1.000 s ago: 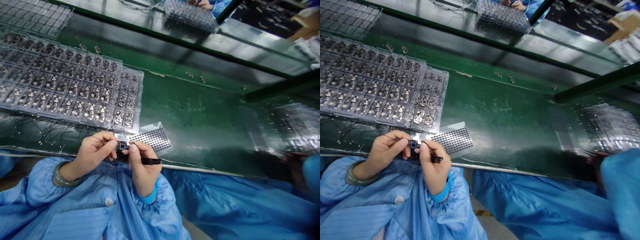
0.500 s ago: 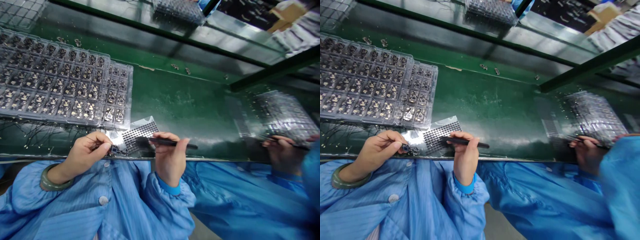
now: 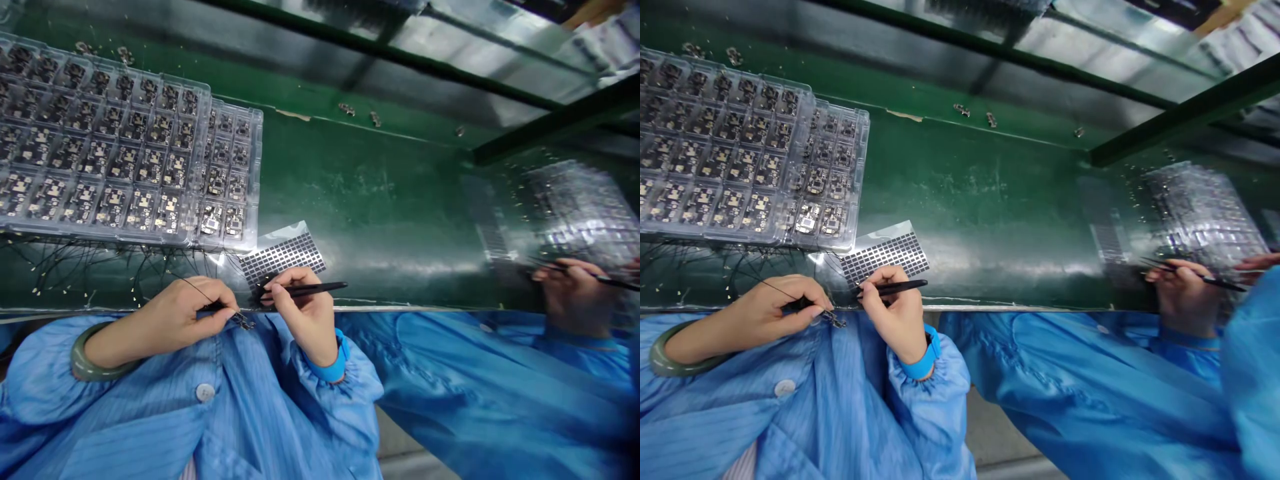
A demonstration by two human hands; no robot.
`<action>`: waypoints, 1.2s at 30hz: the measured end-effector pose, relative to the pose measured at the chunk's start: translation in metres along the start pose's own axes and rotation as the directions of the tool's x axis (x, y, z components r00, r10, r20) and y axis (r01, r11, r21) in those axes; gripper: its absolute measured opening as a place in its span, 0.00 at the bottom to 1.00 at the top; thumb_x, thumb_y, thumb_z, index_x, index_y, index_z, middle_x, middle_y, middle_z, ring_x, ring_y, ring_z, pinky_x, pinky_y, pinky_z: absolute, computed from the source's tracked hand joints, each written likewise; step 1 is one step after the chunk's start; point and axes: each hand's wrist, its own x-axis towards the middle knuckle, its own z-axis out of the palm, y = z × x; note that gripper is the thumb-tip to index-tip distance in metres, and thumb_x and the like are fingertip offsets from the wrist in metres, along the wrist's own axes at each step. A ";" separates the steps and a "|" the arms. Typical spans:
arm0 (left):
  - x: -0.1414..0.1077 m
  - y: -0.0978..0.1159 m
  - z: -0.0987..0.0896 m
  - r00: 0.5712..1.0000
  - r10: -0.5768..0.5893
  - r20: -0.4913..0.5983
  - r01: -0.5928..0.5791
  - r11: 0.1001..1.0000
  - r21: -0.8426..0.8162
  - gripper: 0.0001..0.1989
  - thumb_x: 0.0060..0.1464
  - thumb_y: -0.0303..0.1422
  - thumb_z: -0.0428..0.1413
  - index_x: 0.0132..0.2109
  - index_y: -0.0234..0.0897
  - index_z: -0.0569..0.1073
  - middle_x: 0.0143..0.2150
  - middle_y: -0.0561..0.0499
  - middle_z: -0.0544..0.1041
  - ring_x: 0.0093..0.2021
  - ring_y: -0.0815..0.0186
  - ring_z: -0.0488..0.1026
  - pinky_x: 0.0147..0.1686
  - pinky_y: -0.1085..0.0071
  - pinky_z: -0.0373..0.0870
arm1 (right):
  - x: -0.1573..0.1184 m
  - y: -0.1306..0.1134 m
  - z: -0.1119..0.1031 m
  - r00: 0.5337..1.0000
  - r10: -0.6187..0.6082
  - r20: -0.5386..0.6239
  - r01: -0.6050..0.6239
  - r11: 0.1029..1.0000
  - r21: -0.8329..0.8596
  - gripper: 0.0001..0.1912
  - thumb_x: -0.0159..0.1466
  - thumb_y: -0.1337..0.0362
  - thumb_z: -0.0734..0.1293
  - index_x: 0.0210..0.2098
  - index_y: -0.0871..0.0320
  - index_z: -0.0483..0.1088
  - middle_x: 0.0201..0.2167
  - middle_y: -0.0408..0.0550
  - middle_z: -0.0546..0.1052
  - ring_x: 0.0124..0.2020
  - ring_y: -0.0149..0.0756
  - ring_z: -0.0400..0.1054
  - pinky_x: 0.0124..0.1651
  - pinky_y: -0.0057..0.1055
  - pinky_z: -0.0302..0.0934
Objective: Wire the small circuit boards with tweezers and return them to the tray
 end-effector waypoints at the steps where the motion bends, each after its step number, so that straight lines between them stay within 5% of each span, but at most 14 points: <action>1: 0.000 0.000 0.000 1.000 0.000 -0.002 0.000 1.000 0.003 0.06 0.59 0.26 0.51 0.40 0.34 0.73 0.37 0.51 0.78 0.38 0.68 0.74 0.40 0.71 0.69 | -0.001 0.002 0.000 1.000 -0.007 0.003 0.007 0.999 -0.036 0.04 0.60 0.63 0.67 0.33 0.55 0.66 0.27 0.42 0.74 0.27 0.32 0.73 0.32 0.30 0.71; 8: 0.002 0.000 0.000 1.000 -0.009 0.018 0.008 1.000 0.016 0.07 0.59 0.27 0.51 0.40 0.36 0.73 0.36 0.50 0.78 0.38 0.66 0.75 0.40 0.70 0.69 | 0.000 0.001 0.003 0.999 -0.045 -0.007 0.043 0.978 -0.205 0.03 0.59 0.65 0.66 0.32 0.56 0.66 0.27 0.43 0.75 0.26 0.32 0.71 0.30 0.31 0.69; 16: 0.002 0.001 -0.001 0.999 -0.023 0.024 0.023 1.000 0.010 0.07 0.59 0.27 0.50 0.40 0.37 0.73 0.36 0.50 0.78 0.38 0.66 0.75 0.40 0.70 0.69 | 0.003 0.000 0.002 1.000 0.008 -0.007 -0.009 0.996 -0.083 0.05 0.58 0.63 0.67 0.32 0.56 0.66 0.26 0.41 0.75 0.24 0.32 0.71 0.27 0.29 0.68; 28: 0.003 0.002 -0.003 0.998 -0.052 0.035 0.053 0.998 -0.016 0.07 0.59 0.28 0.50 0.40 0.36 0.73 0.36 0.50 0.78 0.37 0.66 0.75 0.39 0.71 0.69 | 0.003 0.005 0.001 0.998 -0.065 -0.026 0.058 0.973 -0.223 0.07 0.59 0.60 0.68 0.33 0.56 0.68 0.24 0.41 0.74 0.22 0.31 0.71 0.26 0.28 0.69; 36: 0.004 0.002 -0.006 0.983 -0.183 -0.012 0.181 0.980 -0.088 0.07 0.57 0.30 0.53 0.38 0.37 0.76 0.34 0.51 0.80 0.34 0.66 0.76 0.35 0.73 0.69 | 0.002 0.002 -0.002 0.998 0.043 -0.048 -0.039 0.996 0.076 0.10 0.58 0.59 0.71 0.34 0.57 0.68 0.24 0.41 0.78 0.20 0.30 0.74 0.24 0.25 0.71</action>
